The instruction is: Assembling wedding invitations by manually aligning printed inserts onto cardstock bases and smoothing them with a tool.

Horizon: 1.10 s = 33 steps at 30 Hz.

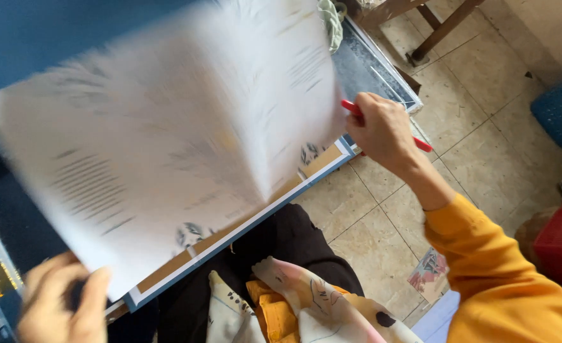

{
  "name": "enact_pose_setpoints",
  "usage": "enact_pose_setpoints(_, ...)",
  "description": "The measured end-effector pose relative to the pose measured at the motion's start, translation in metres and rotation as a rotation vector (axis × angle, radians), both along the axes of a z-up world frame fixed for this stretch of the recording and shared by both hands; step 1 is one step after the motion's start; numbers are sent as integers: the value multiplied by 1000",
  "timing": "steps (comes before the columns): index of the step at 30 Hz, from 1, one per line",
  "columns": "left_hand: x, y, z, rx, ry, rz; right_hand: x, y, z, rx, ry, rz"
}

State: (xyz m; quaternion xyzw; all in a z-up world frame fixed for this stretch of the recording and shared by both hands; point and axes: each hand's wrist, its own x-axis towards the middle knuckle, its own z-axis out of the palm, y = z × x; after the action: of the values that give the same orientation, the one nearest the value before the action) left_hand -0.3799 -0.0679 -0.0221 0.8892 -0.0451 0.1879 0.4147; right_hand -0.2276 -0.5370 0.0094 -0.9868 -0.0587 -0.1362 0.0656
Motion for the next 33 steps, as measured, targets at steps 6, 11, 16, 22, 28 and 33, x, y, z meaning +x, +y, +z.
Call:
enact_pose_setpoints(6, -32, 4, -16, 161, -12, 257, -24, -16, 11, 392, 428, 9)
enact_pose_setpoints(11, -34, -1, -27, 234, -16, 304, -23, -22, -1, 517, 501, -23)
enact_pose_setpoints(16, -26, -2, -21, 212, -8, 189, -29, -28, -12, 514, 454, -1)
enact_pose_setpoints(22, -29, 3, -20, 174, 9, 246, -26, -10, -4, 427, 463, -32)
enact_pose_setpoints(28, -34, 4, -26, 136, 25, 261, -29, -8, -3, 407, 472, -80)
enact_pose_setpoints(33, -36, 3, -27, 151, 21, 252, -29, -13, -7, 404, 465, -83)
